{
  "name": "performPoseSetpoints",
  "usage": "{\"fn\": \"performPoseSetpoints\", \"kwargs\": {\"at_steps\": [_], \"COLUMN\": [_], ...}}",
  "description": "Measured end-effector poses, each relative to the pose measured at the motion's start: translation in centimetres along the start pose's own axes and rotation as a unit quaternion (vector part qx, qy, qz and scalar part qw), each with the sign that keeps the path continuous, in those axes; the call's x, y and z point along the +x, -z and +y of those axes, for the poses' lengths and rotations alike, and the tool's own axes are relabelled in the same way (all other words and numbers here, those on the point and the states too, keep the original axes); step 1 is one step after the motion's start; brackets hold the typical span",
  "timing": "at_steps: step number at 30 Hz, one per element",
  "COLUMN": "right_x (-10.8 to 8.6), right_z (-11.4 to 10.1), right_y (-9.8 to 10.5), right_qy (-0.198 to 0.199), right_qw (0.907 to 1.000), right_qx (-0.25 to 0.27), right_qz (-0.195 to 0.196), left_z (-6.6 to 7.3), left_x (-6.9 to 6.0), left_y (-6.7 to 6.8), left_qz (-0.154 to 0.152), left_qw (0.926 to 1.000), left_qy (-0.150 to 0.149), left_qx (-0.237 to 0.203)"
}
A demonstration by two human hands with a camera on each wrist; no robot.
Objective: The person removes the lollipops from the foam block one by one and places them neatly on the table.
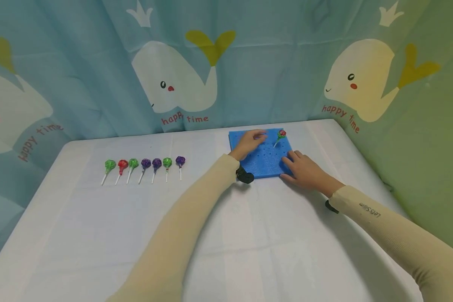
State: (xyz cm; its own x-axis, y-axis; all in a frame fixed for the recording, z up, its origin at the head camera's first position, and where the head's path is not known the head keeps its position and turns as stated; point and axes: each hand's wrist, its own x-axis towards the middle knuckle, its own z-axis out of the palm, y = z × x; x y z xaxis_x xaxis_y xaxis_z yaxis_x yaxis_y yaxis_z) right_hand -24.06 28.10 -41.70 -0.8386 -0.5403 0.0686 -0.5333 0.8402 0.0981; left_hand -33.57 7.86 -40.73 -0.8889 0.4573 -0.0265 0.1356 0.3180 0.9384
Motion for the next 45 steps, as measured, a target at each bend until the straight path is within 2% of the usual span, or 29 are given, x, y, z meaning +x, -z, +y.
{"fn": "performPoseSetpoints", "kwargs": {"at_steps": [10, 19, 27, 35, 45], "right_x": [0.0, 0.0, 0.0, -0.1, -0.1], "right_z": [0.2, 0.3, 0.2, 0.1, 0.1], "right_y": [-0.2, -0.2, -0.1, -0.3, -0.3], "right_qy": [0.004, 0.006, 0.004, 0.004, 0.006], "right_qw": [1.0000, 1.0000, 1.0000, 0.9999, 0.9999], "right_qx": [-0.004, -0.006, -0.005, -0.006, -0.004], "right_qz": [0.002, 0.004, 0.003, 0.010, 0.011], "left_z": [0.5, 1.1, 1.4, 1.2, 0.9], "left_x": [1.1, 2.0, 1.9, 1.8, 1.5], "left_y": [-1.4, -2.4, -2.8, -2.8, -2.7], "left_qz": [-0.044, -0.081, -0.070, -0.066, -0.042], "left_qw": [0.9990, 0.9959, 0.9969, 0.9968, 0.9988], "left_qy": [-0.001, 0.026, 0.029, 0.004, -0.003], "left_qx": [0.010, 0.030, 0.022, 0.045, 0.024]}}
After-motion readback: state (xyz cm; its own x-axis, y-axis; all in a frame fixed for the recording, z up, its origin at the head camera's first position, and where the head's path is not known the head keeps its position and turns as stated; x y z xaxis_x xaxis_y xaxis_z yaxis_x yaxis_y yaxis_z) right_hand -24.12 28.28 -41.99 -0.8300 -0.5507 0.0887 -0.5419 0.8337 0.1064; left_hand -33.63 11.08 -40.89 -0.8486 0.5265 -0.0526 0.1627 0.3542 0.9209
